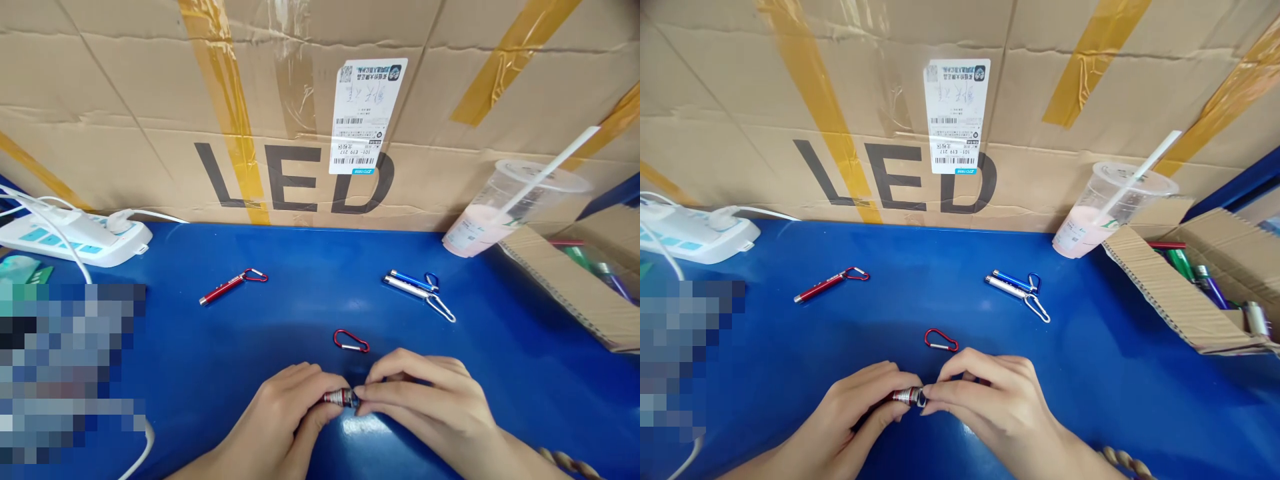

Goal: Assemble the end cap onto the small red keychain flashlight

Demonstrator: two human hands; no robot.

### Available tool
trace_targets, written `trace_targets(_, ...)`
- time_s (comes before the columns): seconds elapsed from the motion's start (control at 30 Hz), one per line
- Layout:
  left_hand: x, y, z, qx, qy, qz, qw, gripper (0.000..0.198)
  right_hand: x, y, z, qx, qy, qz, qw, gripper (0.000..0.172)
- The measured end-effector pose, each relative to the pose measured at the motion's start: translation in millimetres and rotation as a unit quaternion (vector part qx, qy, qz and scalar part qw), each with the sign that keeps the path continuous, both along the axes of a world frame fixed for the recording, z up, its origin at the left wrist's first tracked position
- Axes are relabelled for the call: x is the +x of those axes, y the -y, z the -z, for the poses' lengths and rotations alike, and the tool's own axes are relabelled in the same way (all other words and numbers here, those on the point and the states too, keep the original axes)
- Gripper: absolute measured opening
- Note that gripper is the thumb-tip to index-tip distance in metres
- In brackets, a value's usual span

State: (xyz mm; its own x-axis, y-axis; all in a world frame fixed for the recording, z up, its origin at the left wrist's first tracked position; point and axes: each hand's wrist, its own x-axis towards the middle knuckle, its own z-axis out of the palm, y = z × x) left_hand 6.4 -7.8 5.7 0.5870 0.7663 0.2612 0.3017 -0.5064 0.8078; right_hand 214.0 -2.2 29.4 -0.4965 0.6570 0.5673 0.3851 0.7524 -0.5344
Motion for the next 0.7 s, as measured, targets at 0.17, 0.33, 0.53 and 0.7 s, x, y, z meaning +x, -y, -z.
trace_targets(0.17,1.8,2.8,0.4,0.002,-0.013,0.003,1.0,0.02,-4.8,2.5,2.2,-0.06,-0.037,0.0,0.997,0.014)
trace_targets(0.33,3.3,3.8,-5.1,0.005,-0.052,-0.004,0.999,0.017,-9.8,1.8,4.6,-0.16,-0.068,0.026,0.984,0.021)
trace_targets(0.53,3.4,5.4,-3.9,0.013,-0.07,0.01,0.997,0.019,-13.1,2.5,7.0,-0.261,-0.073,0.057,0.961,0.022)
trace_targets(0.7,2.9,5.9,-0.2,0.089,-0.061,0.018,0.994,0.023,-16.9,5.5,8.3,-0.377,-0.09,0.106,0.916,0.017)
